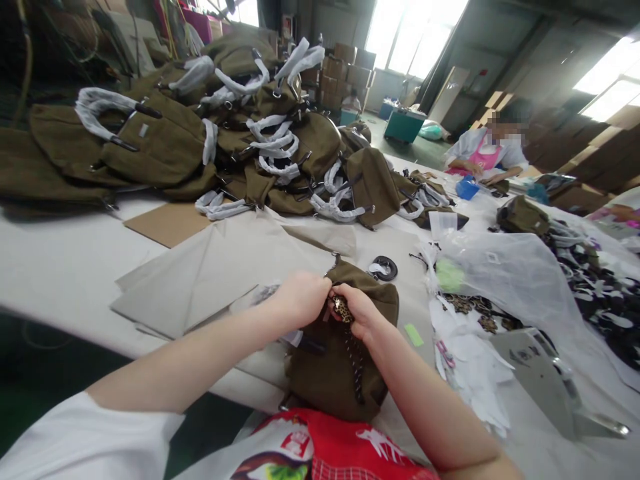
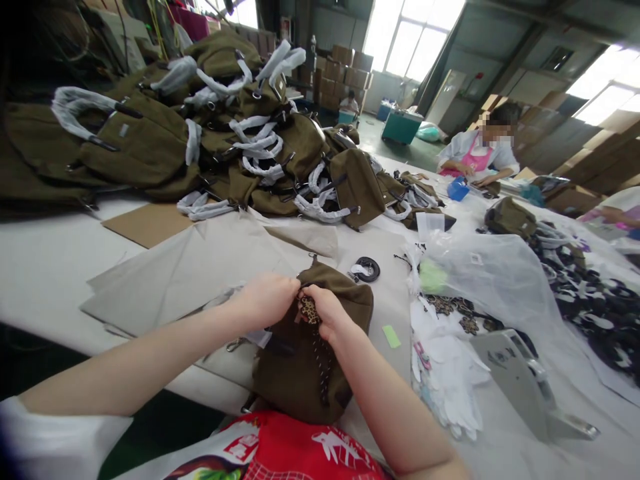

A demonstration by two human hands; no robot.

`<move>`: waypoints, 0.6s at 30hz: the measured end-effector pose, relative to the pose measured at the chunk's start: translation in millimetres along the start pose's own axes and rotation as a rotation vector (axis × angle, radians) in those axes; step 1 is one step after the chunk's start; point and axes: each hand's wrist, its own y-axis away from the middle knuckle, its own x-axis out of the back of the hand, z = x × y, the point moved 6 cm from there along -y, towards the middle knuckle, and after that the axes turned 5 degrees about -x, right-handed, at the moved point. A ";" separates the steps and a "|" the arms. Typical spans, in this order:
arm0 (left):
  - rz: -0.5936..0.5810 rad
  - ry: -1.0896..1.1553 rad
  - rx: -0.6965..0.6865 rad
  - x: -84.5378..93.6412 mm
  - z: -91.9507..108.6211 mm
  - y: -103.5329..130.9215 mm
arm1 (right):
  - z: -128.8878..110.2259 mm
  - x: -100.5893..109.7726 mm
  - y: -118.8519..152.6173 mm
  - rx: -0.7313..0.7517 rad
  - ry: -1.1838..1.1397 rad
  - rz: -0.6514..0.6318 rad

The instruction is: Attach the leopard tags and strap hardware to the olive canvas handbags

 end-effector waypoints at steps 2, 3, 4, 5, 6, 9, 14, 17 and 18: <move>0.021 -0.020 0.013 -1.5 2.7 6.6 | -1.6 0.2 8.8 0.070 -0.022 0.024; 0.036 0.001 0.019 -1.5 1.3 8.3 | -3.5 -0.4 13.6 0.118 -0.026 0.026; 0.049 0.066 0.018 -1.4 -1.5 8.9 | -5.9 -1.5 18.2 0.171 -0.026 0.018; 0.048 0.186 0.014 -2.2 -5.5 8.6 | -8.9 -2.7 22.3 0.227 -0.026 0.007; 0.025 0.359 0.006 -4.3 -9.7 7.6 | -12.1 -3.9 26.0 0.283 -0.026 -0.007; -0.136 0.940 -0.024 -14.5 -16.0 4.8 | -19.8 -4.5 32.3 0.377 -0.023 -0.039; -0.026 0.787 0.004 -7.5 -24.5 10.2 | -44.5 10.1 46.0 0.452 0.422 0.039; 0.041 0.400 -0.054 5.2 -14.2 19.7 | -76.0 28.0 59.5 0.536 0.862 0.207; 0.039 0.312 -0.072 8.5 -8.6 22.5 | -87.8 33.6 63.0 0.577 0.981 0.271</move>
